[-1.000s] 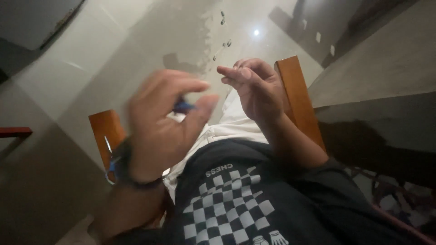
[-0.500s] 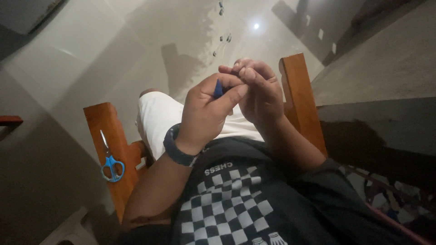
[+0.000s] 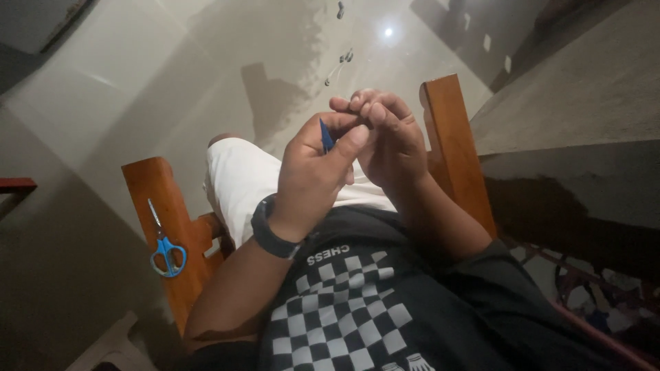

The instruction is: Repairing a fishing net by threading line through the mesh using a netting needle and cutting it with scissors.

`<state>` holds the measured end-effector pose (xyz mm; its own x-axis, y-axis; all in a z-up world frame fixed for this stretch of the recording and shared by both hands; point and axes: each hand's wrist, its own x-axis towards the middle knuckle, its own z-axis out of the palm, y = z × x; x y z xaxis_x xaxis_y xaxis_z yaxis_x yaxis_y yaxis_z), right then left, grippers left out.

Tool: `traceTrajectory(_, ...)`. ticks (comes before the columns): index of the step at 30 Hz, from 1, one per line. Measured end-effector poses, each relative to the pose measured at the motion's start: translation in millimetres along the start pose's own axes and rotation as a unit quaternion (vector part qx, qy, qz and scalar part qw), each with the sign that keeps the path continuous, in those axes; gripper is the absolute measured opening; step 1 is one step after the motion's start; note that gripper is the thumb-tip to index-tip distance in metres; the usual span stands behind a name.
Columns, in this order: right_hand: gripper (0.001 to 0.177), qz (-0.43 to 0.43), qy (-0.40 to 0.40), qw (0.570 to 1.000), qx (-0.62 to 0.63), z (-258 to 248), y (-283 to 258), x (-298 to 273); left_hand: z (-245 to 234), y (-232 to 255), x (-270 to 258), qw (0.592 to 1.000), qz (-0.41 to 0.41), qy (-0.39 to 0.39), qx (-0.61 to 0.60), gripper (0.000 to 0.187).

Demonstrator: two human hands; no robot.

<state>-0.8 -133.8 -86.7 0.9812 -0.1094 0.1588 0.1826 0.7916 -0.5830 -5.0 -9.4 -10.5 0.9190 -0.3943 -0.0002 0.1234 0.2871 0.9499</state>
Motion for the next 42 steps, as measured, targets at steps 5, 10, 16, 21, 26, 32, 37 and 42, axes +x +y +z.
traceTrajectory(5,0.009,-0.002,-0.029,0.999,-0.020,4.7,-1.0,1.1,9.7,13.9,0.2,0.998,0.033,0.034,0.040,0.018)
traceTrajectory(10,0.010,-0.014,0.006,1.000,0.009,4.0,1.4,2.3,5.1,-7.0,1.7,0.996,0.071,0.055,0.019,0.013)
traceTrajectory(16,0.011,0.014,0.033,0.999,0.039,1.5,1.0,-0.4,6.7,1.6,0.0,0.997,0.066,0.044,0.017,0.012)
traceTrajectory(21,0.011,-0.004,0.031,0.999,0.033,2.2,2.4,-1.4,4.8,-9.0,-1.5,0.998,0.034,0.050,0.001,0.015)
traceTrajectory(26,0.006,-0.023,0.031,0.999,0.003,11.4,1.1,1.3,13.3,5.2,-1.3,0.997,0.039,0.036,-0.051,0.017)
traceTrajectory(32,0.008,-0.026,0.014,1.000,0.003,12.1,1.7,-2.0,11.4,-14.2,1.2,0.992,0.074,0.034,-0.094,0.009)
traceTrajectory(37,0.009,-0.027,0.005,0.999,0.029,8.1,3.0,-2.4,8.0,-21.6,-0.5,0.990,0.068,0.038,-0.115,0.008)
traceTrajectory(42,0.007,-0.018,0.008,1.000,0.012,9.7,-1.2,-3.3,4.2,-23.2,0.0,0.995,0.061,0.032,-0.077,0.009)
